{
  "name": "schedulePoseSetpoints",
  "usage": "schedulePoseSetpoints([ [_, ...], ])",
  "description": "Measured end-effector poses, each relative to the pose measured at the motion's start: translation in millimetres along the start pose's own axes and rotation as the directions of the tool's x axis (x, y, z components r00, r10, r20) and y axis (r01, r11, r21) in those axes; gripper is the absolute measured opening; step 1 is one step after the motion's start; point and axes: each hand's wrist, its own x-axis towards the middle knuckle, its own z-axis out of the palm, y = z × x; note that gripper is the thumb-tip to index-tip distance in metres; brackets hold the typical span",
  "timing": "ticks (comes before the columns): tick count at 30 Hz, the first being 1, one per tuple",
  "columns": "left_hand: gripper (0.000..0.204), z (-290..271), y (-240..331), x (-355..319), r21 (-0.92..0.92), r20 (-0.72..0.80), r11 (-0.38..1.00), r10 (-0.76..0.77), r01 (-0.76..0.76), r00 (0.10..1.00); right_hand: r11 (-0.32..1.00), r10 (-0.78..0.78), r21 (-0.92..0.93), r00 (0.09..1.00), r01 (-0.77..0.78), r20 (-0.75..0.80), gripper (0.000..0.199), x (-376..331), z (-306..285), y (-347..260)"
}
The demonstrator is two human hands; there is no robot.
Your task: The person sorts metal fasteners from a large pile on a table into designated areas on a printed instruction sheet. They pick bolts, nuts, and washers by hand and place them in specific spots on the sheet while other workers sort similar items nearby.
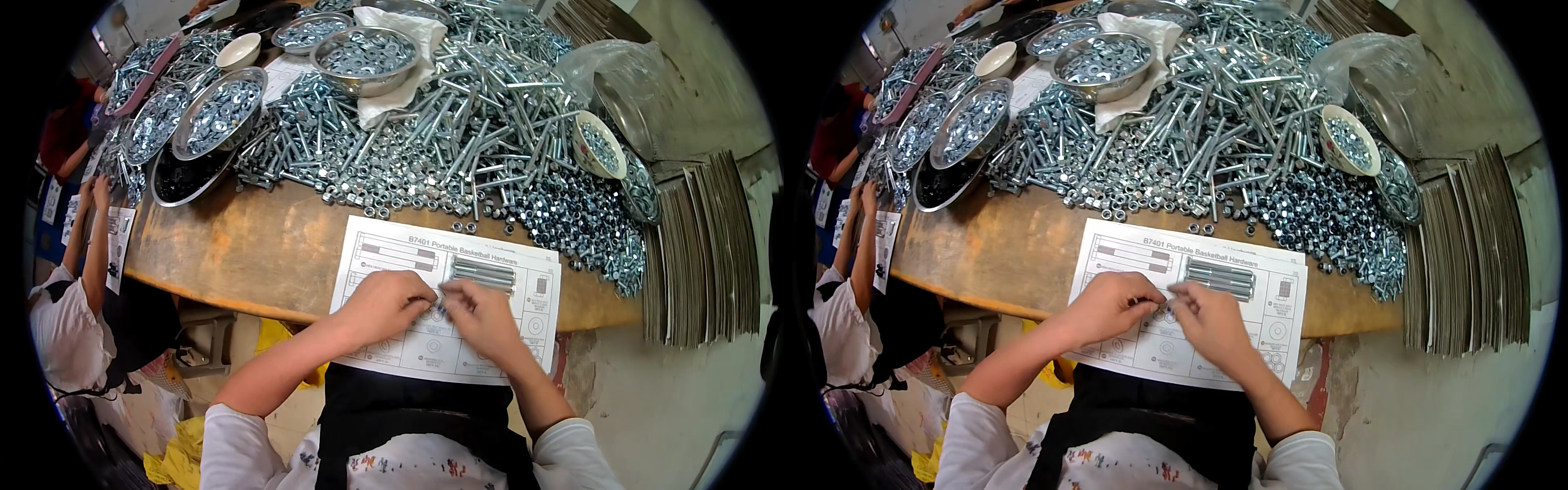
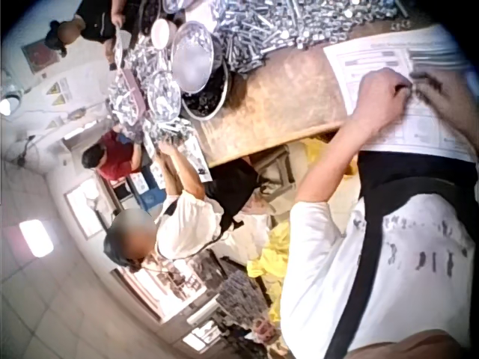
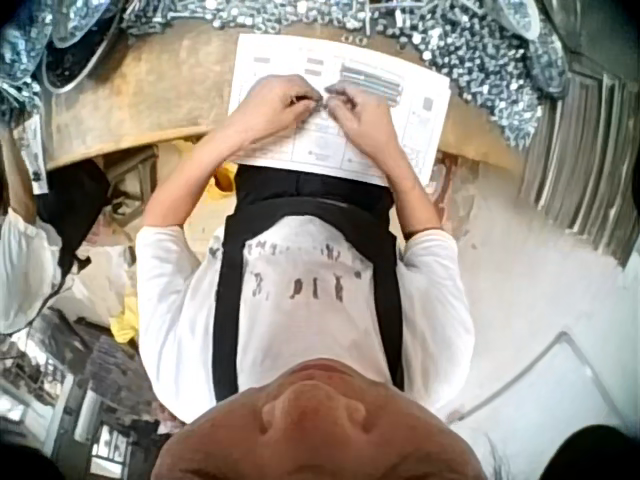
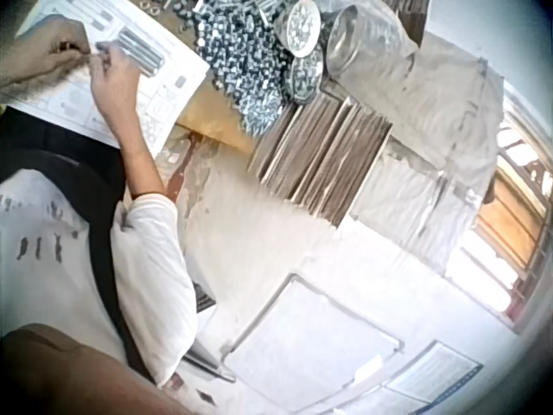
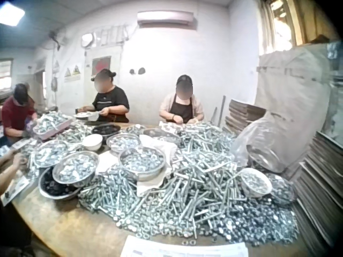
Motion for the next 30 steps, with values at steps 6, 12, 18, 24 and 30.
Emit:
schedulePoseSetpoints([
  [6, 0.015, 19, -12, 3, 0.216, 0.009, 0.974, 0.065, -0.065, 0.998, 0.904, -0.310, -0.357, 0.935, 0.234, -0.171, 0.014, -21, 28, 24],
  [12, 0.018, -8, 3, -32, 0.146, -0.303, 0.989, 0.079, -0.036, 0.950, 0.947, -0.274, -0.163, 0.961, 0.276, 0.034, 0.017, -48, 18, -3],
  [18, 0.007, 19, 1, -128, 0.118, -0.558, 0.986, -0.033, 0.118, 0.830, 0.883, -0.357, -0.184, 0.873, 0.431, 0.332, 0.031, -57, 47, -15],
  [24, 0.009, 26, 7, -131, 0.033, -0.583, 0.995, -0.056, 0.092, 0.811, 0.928, -0.251, -0.223, 0.942, 0.300, 0.224, 0.028, -56, 39, -7],
  [30, 0.033, 11, 17, -44, 0.295, -0.235, 0.954, 0.120, -0.046, 0.965, 0.943, -0.148, -0.315, 0.984, 0.110, -0.099, 0.025, -27, 10, 27],
])
